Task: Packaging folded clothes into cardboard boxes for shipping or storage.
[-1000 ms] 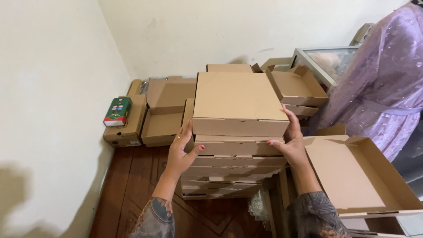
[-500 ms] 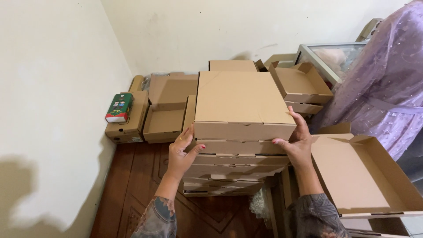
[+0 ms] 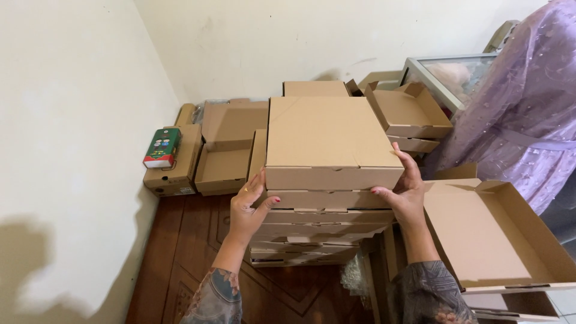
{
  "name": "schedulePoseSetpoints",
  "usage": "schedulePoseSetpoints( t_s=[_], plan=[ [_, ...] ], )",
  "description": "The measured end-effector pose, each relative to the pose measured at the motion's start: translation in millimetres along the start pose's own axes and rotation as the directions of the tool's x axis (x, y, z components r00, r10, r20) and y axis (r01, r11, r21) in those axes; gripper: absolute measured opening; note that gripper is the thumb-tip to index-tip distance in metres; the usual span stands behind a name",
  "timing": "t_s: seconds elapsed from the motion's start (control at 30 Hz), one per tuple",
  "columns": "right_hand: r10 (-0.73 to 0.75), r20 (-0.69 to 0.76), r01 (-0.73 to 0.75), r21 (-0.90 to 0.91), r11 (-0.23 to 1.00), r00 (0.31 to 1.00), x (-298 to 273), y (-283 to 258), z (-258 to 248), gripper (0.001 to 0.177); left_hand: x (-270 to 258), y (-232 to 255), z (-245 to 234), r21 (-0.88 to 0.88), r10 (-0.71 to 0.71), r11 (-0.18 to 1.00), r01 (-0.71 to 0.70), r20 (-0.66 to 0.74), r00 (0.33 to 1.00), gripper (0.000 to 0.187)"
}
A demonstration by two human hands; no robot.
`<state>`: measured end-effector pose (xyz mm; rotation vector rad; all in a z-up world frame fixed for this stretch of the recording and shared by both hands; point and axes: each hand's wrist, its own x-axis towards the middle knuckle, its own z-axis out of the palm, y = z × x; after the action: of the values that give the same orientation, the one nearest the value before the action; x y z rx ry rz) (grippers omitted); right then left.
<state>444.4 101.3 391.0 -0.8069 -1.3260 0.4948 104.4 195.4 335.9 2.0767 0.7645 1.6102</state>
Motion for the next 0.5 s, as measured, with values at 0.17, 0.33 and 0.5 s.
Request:
schedulePoseSetpoints(
  t_s=[0.17,0.33,0.5],
  plan=[
    [-0.001,0.004,0.001,0.006,1.000,1.000,-3,-5,2,0.097,0,8,-4,-0.013,-0.002,1.000,0.002,0.002,1.000,0.066],
    [-0.041,-0.025,0.039,-0.106,0.994,0.999,-17,-21,7,0.091,-22,47,-14,0.094,0.026,0.995,-0.023,-0.037,0.999,0.063],
    [-0.146,-0.028,0.112,-0.505,0.856,0.989,-79,-44,15,0.072,-125,83,-22,-0.079,-0.208,0.977,0.199,-0.127,0.970,0.067]
  ],
)
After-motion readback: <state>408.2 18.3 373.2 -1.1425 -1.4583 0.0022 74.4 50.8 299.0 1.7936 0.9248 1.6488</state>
